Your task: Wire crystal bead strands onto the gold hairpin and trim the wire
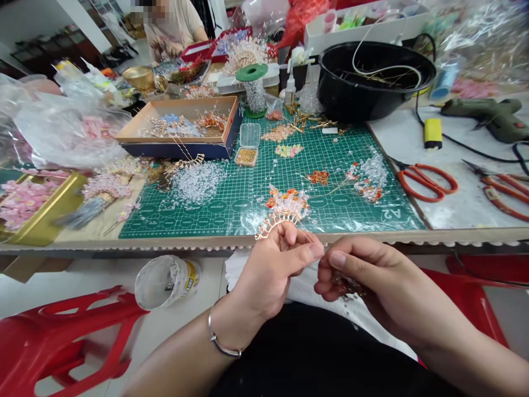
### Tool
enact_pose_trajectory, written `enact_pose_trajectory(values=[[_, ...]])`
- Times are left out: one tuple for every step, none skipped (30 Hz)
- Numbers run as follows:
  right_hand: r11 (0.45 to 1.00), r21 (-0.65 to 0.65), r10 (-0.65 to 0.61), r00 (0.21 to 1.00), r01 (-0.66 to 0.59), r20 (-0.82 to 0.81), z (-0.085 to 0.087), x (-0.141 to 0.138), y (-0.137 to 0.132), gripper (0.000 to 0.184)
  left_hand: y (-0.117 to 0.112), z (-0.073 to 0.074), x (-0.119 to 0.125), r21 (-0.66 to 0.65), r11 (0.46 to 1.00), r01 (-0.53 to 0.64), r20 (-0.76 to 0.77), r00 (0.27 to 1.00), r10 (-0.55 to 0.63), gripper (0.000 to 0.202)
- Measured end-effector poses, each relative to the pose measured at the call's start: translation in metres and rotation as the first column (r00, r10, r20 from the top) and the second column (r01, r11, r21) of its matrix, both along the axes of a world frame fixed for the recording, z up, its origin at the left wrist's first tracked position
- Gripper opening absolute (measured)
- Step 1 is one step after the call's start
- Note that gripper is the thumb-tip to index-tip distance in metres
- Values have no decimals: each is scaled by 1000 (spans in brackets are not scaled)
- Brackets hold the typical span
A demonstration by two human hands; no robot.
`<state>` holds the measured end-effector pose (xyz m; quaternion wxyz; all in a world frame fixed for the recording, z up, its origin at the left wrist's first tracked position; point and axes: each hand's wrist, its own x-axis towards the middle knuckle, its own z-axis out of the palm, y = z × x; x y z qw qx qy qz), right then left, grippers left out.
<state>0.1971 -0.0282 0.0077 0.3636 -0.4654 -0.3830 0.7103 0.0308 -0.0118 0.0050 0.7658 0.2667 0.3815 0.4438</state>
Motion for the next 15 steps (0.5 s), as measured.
enact_pose_trajectory(values=[[1000, -14, -21, 1000, 20, -19, -1, 0, -1, 33, 0, -1, 0, -6, 1000, -13, -5, 1000, 13, 38], [999, -31, -43, 998, 42, -42, -3, 1, -3, 32, 1, -1, -1, -11, 1000, -27, -10, 1000, 27, 38], [997, -42, -66, 996, 64, -57, -4, 1, -4, 32, 1, -2, -1, -15, 999, -39, -14, 999, 39, 38], [995, -34, -90, 995, 89, -48, -4, 1, -5, 32, 1, -2, -1, -17, 999, -51, -17, 999, 51, 38], [994, -18, -106, 994, 106, -23, -5, 2, -5, 33, 1, -3, -1, -17, 998, -64, -19, 998, 63, 38], [995, 5, -104, 995, 103, 9, -5, 3, -5, 33, 1, -3, -2, -14, 997, -70, -16, 997, 70, 38], [996, 33, -78, 996, 77, 46, -5, 4, -5, 34, 1, -4, -2, -10, 998, -66, -6, 998, 66, 39], [998, 60, -31, 996, 26, 86, -5, 5, -5, 34, 1, -5, -2, -3, 999, -53, 11, 999, 53, 39], [996, 83, 28, 991, -40, 132, -5, 5, -5, 35, 0, -6, -3, 6, 1000, -27, 31, 999, 27, 39], [990, 97, 85, 980, -104, 181, -6, 6, -4, 36, -1, -7, -3, 20, 1000, 8, 51, 999, -9, 39], [983, 101, 129, 965, -156, 227, -6, 6, -3, 38, -2, -9, -4, 38, 998, 46, 66, 997, -48, 38], [977, 97, 158, 950, -190, 268, -7, 5, -3, 40, -3, -10, -5, 58, 995, 76, 65, 995, -80, 37], [973, 88, 175, 936, -211, 304, -9, 4, -3, 42, -3, -11, -6, 76, 993, 95, 46, 994, -99, 36], [972, 80, 182, 925, -220, 333, -10, 3, -4, 43, -4, -11, -7, 93, 990, 102, 13, 995, -104, 35], [971, 72, 190, 915, -229, 356, -12, 1, -5, 43, -4, -11, -10, 107, 989, 101, -28, 995, -99, 34]])
